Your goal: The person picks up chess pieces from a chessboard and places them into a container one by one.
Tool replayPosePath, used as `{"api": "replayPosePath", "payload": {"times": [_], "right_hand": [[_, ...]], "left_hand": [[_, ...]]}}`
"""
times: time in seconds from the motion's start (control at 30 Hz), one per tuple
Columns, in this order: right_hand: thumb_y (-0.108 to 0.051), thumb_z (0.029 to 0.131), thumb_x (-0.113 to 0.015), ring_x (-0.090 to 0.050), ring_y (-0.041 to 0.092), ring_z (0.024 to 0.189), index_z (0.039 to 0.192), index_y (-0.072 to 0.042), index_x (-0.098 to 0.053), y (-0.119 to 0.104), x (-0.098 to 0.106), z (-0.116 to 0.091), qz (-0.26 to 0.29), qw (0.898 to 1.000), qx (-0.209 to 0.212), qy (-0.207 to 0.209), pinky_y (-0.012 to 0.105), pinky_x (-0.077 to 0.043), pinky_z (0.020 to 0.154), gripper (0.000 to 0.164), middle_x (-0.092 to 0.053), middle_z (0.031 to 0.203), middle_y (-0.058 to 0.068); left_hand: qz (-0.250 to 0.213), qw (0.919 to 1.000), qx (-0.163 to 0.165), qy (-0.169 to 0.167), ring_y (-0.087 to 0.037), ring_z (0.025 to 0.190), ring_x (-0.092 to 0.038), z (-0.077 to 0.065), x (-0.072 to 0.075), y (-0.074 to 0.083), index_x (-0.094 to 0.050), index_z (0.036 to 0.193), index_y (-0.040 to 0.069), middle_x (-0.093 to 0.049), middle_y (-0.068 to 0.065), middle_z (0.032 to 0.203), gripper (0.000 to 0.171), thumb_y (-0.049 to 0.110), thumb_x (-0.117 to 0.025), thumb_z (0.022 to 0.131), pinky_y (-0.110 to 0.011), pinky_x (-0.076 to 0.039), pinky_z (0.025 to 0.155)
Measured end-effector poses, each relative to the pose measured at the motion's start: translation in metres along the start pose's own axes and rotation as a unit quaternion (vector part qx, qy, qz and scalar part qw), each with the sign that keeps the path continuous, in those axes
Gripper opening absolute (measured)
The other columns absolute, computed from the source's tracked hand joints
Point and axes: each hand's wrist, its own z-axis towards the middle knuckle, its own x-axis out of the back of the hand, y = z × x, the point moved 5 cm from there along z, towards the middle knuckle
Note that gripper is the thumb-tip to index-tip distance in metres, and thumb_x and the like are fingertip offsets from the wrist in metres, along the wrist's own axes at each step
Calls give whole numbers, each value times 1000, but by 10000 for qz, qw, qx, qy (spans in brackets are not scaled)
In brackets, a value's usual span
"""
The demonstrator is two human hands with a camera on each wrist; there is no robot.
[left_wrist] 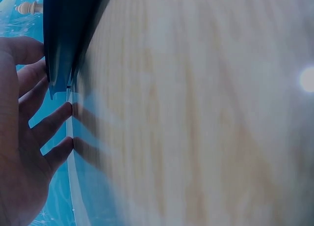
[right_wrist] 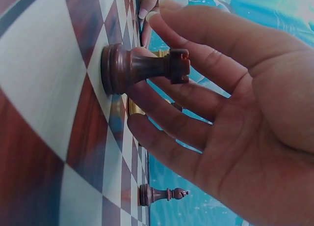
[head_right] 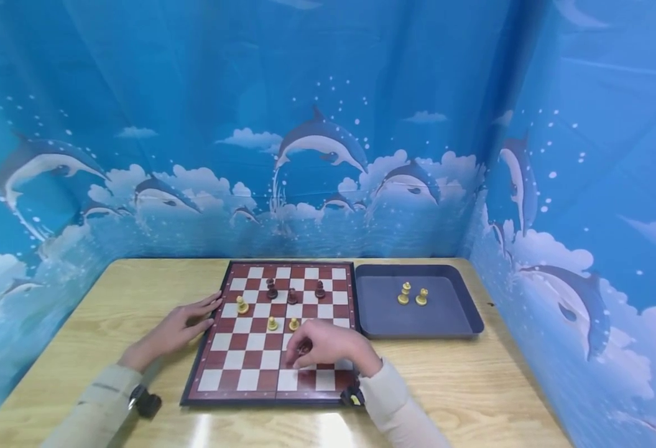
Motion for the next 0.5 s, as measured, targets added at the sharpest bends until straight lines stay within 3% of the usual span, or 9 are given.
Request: {"api": "replayPosePath", "payload": {"times": [0.5], "right_hand": [[-5,90,-75,-67,3,86,108,-8,-75,1,0,0,31,10000,-26,-13,20,-59,80,19,-75,102,2]], "left_hand": [[-4,10000,87,-10,-43,146,-36,1,0,-2,-47,151,11,-34,-7,164,50,27,-58,104,-62,-35,115]]}}
